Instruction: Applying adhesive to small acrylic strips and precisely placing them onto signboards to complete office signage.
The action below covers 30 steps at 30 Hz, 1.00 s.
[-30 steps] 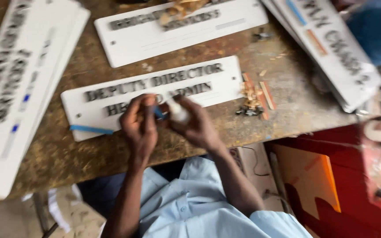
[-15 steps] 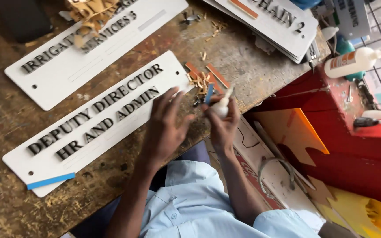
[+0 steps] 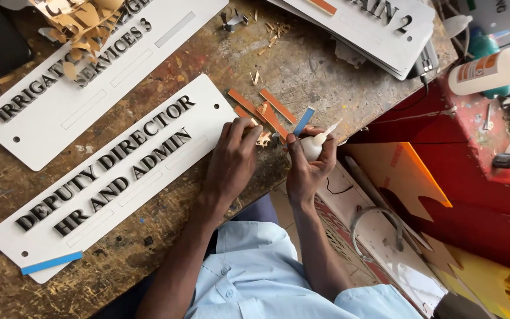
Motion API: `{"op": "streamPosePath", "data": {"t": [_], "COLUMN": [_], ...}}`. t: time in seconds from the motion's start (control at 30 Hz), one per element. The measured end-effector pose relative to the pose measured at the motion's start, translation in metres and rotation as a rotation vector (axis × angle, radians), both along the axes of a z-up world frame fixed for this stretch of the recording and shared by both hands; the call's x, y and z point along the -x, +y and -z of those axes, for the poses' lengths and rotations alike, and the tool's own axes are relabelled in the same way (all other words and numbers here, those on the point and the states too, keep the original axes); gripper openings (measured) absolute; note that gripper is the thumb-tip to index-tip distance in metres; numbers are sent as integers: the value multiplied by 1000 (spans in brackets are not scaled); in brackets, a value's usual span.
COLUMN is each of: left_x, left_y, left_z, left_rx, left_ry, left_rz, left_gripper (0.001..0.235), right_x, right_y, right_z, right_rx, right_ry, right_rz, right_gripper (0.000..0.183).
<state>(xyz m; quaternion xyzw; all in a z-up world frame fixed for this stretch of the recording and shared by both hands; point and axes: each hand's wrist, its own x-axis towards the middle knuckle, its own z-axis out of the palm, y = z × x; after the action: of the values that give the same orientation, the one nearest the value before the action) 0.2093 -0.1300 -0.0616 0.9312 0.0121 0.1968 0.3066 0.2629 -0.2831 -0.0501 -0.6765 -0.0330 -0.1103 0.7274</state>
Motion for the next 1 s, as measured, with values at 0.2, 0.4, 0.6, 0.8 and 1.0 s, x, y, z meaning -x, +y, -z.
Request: {"op": "streamPosePath", "data": {"t": [0.2,0.4,0.6,0.8,1.0], "left_x": [4,14,21,27,17], "left_y": [5,26,34,30,28], "left_z": [9,-27,-46,-30,-53], "left_rx": [120,421,456,321,202], "left_ry": [-97,-140,22,60,206], "left_rz": [6,-56,-64,0,-31], "left_gripper": [23,16,25,46,62], "right_x": [-2,-8,-32,-44,-44], "right_y": [2,1,-10,-8,-16], "right_z": [1,-13,-18,-30,-35], "right_rx": [38,48,318,539,628], "right_ry": [-2,-28,-127,-107,-244], "right_rz": [-32,-61,-126,-211,-159], "right_gripper": [33,33,28,29,25]}}
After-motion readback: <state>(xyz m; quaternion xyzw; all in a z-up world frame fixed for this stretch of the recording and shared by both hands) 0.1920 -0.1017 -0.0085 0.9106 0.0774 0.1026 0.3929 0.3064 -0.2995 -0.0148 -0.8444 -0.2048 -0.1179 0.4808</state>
